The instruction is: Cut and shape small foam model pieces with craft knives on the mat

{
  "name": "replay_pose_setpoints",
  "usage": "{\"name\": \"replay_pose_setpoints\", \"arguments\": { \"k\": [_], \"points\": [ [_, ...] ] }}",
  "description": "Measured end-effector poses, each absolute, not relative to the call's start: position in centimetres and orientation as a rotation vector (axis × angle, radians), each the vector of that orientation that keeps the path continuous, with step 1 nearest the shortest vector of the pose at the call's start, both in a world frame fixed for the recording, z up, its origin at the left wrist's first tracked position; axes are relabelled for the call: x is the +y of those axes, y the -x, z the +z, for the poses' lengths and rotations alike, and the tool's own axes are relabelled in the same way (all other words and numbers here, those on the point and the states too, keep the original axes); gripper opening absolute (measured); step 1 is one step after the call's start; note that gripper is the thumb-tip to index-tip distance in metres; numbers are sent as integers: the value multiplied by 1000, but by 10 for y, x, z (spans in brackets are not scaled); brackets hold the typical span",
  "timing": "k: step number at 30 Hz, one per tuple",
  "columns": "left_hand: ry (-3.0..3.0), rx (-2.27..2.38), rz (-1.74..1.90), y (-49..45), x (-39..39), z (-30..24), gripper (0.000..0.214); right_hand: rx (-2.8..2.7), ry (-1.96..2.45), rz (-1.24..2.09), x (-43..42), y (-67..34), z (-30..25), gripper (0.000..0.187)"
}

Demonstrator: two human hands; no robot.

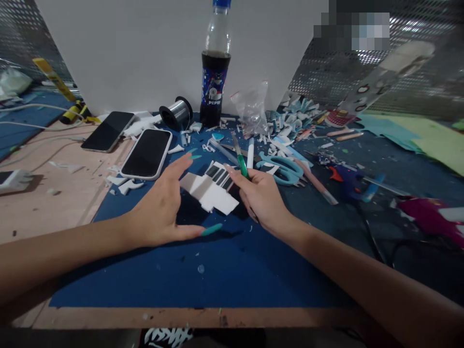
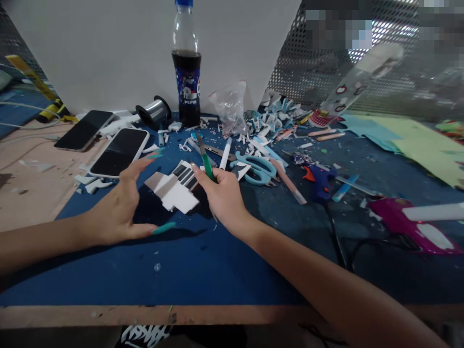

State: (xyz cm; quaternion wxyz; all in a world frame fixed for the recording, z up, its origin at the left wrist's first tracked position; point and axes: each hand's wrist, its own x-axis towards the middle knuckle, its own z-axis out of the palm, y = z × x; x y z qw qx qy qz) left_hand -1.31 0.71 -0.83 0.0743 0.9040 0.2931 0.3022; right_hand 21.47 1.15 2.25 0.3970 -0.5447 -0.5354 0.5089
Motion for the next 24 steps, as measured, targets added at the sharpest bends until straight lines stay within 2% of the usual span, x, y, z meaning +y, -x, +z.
{"name": "replay_pose_setpoints", "arguments": {
  "k": [2,5,10,14,24],
  "points": [
    [-2712,1077,850,9,7,-13,118,-1415,1342,1216,8,-214,20,54],
    [-2655,1252,722,3,7,-16,113,-1497,1302,1210,7,-215,17,53],
    [-2573,1199,678,2,5,-9,86,-1509,1281,1370,16,-223,13,45],
    [-2432,1130,755,5,6,-4,84,-1521,1242,1402,20,-227,14,48],
    [-2262,1051,809,11,13,-5,84,-1528,1233,1412,22,-228,10,36]
  ]
}}
